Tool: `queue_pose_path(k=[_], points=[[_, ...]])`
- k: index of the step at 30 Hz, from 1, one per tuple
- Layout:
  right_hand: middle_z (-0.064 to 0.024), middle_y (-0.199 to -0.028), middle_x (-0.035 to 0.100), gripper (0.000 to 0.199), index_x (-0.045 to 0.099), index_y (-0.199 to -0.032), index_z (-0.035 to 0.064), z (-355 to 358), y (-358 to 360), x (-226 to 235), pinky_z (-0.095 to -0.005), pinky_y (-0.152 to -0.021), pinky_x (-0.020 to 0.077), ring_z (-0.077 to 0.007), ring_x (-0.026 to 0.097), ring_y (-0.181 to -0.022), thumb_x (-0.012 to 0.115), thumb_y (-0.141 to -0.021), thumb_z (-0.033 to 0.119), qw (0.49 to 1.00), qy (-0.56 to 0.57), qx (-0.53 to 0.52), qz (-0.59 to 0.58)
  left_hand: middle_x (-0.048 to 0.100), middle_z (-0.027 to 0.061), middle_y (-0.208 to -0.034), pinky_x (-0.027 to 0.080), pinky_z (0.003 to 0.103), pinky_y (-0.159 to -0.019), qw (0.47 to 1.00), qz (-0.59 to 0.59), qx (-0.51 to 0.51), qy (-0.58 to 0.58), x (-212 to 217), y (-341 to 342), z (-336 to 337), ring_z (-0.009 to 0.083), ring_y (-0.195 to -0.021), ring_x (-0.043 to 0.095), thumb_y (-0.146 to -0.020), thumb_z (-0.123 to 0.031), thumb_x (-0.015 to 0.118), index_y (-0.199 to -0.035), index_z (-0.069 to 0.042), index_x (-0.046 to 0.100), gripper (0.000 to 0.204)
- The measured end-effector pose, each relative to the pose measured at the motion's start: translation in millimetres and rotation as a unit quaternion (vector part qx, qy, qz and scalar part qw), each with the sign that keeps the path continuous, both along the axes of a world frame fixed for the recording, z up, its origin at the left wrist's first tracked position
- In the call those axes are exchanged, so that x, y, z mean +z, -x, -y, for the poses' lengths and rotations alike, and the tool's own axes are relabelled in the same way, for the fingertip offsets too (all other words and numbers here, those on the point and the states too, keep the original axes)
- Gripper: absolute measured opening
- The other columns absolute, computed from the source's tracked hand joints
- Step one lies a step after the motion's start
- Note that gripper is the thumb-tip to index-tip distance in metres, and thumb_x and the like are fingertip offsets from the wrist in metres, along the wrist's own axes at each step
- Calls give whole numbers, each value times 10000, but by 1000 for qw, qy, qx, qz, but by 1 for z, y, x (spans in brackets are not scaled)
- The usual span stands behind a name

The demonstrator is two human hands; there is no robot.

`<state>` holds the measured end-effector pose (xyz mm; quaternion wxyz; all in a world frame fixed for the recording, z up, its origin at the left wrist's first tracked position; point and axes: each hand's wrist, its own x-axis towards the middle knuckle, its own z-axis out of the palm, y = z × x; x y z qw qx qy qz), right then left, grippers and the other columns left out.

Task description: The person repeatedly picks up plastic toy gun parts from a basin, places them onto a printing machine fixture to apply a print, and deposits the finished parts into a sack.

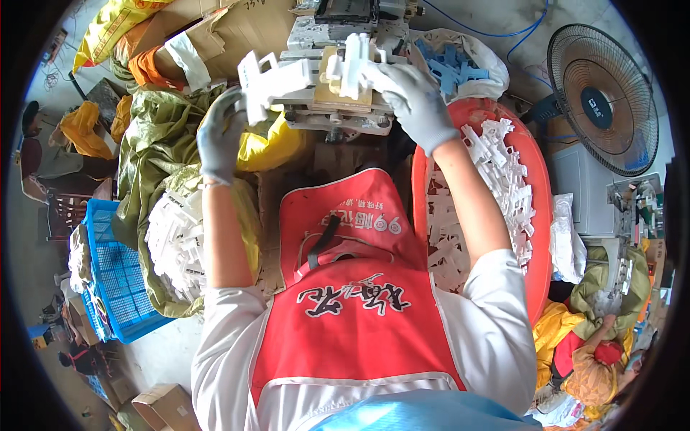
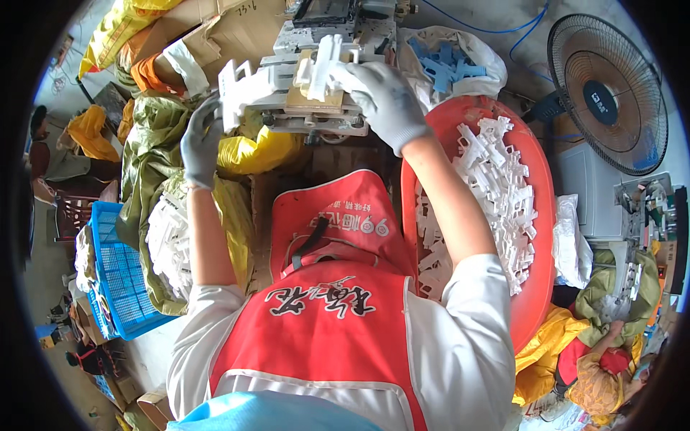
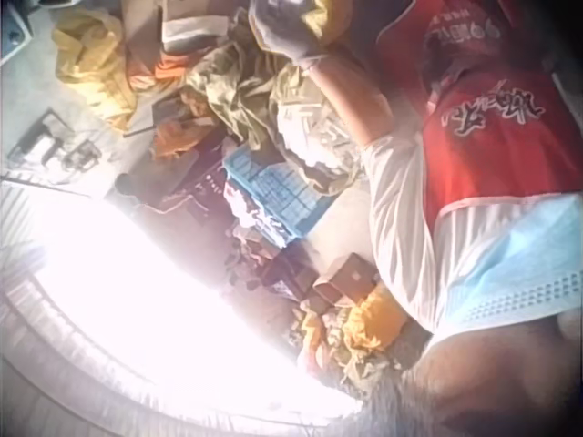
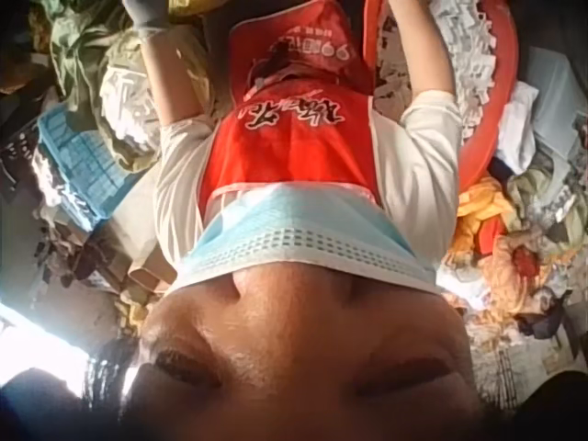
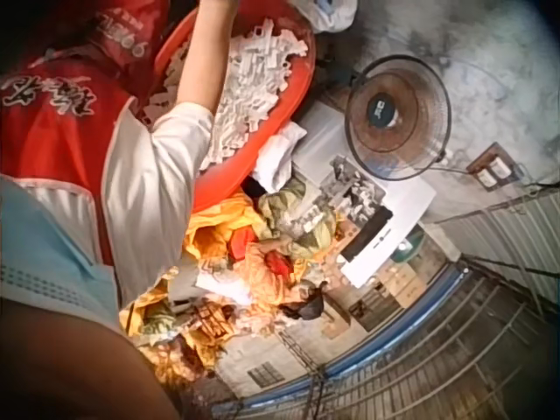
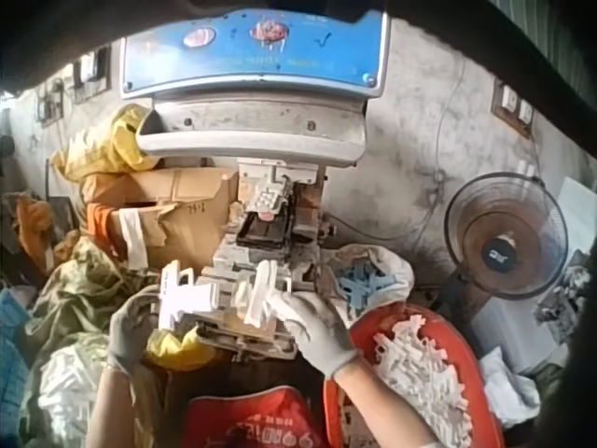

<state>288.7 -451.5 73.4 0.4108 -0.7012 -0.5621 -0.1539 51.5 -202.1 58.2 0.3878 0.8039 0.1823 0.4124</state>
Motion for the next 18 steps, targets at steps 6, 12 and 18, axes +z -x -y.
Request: queue_pose_path(k=[6, 12, 18], points=[[-161, -1154, 551, 474, 518, -1251, 127, -14, 3, 12, -377, -932, 434, -341, 525, -1087, 607, -790, 59, 983, 179, 6, 30, 638, 48, -1111, 459, 244, -856, 995, -5, 96, 16, -30, 91, -6, 110, -968, 593, -871, -30, 588, -1125, -47, 604, 255], [-163, -1131, 555, 447, 481, -1301, 135, -14, -1, 21, -386, -954, 410, -346, 509, -1101, 527, -859, 85, 964, 244, 34, 98, 617, 69, -1139, 435, 257, -905, 996, 15, 77, 33, -45, 98, 0, 128, -1021, 573, -869, 24, 561, -1132, -19, 592, 268], [-183, -1158, 542, 367, 528, -1169, 9, 72, 2, 0, -370, -886, 444, -354, 544, -1045, 597, -869, 207, 987, 121, -13, -101, 505, 172, -1229, 363, 340, -1012, 988, 52, 92, 113, -79, 160, -19, 240, -1164, 465, -925, -63, 401, -1224, 81, 490, 343]])
